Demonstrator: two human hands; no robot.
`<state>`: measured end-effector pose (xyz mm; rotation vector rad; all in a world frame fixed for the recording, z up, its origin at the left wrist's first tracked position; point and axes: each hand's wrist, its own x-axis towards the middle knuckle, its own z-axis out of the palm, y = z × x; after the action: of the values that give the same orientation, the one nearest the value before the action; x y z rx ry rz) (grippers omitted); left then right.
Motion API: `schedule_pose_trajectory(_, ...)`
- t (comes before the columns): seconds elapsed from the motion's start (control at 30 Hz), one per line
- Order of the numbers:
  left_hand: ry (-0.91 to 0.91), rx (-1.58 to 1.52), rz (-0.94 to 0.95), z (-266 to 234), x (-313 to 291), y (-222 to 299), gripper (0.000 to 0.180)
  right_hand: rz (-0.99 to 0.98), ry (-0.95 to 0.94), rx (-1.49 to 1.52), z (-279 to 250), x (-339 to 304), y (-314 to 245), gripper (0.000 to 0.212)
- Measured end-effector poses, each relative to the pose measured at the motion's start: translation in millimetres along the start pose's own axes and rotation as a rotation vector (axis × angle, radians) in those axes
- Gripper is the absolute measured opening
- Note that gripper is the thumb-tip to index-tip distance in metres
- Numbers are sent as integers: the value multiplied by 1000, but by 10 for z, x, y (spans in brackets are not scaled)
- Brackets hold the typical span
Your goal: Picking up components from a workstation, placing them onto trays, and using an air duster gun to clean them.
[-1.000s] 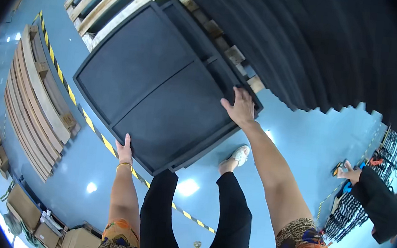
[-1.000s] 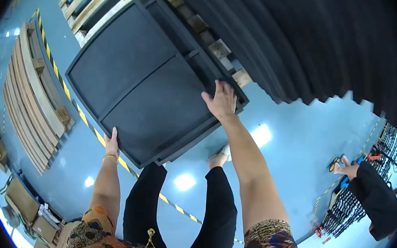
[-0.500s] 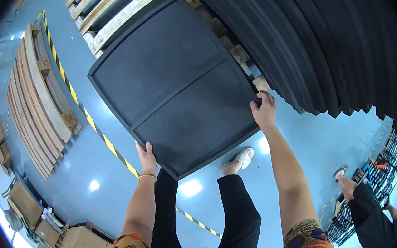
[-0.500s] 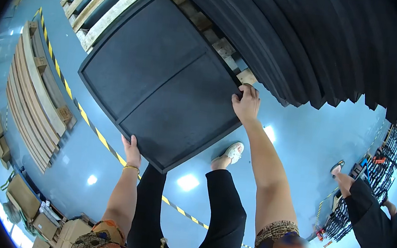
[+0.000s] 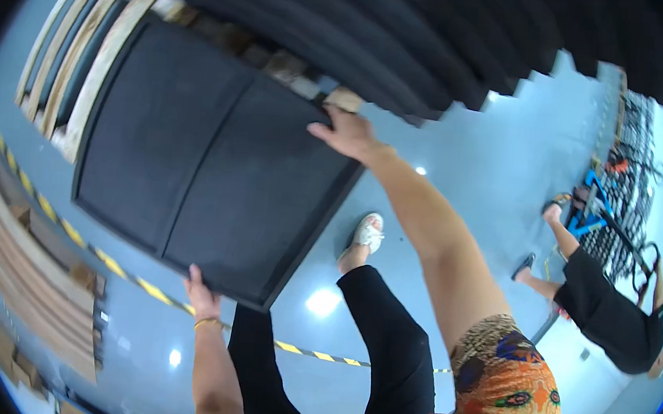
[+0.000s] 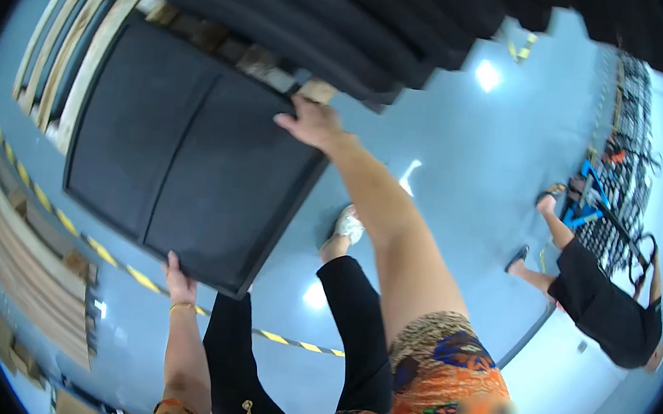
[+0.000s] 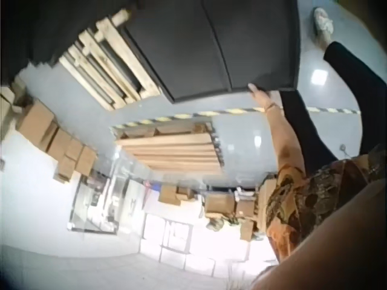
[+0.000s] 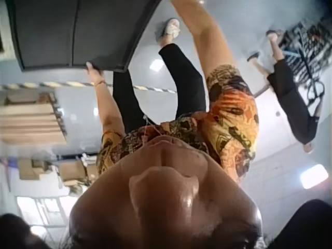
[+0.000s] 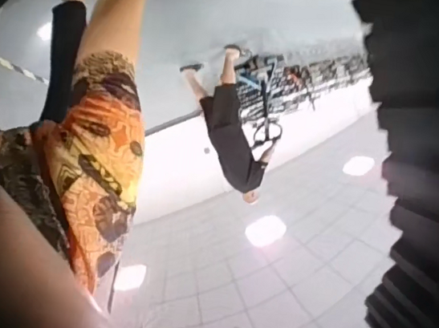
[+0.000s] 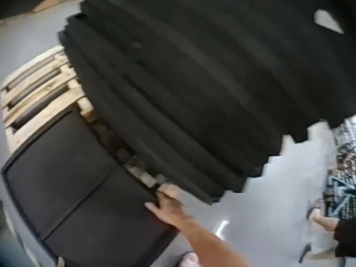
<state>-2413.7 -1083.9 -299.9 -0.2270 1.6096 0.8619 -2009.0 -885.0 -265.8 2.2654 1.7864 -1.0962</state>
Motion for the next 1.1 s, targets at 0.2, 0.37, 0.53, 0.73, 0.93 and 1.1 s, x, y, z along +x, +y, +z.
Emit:
schedule_pose_trajectory(0.2,-3,71,-43,-68,36,153,61,13,-59,-13,-11,-3,-175,56)
schedule_pose_trajectory(0.37,234,582,-36,318,146,257,80,-43,196,-96,-186,-198,-250,53)
schedule_pose_trajectory(0.53,294,1462,508,758,178,302,85,-243,-45,184,-878,-1146,295,41)
schedule_pose_trajectory(0.73,-221,1952,426,2641,-1830,425,56,242,-324,276,-2400,-2064,2407,40)
schedule_pose_trajectory(0.93,-515,1850,5,4727,-3432,-615,55,453,110,574,-4505,-2606,3816,52)
schedule_pose_trajectory(1.1,-932,2035,466,5423,-3329,-1334,58,145,145,822,-5402,-2605,3584,61)
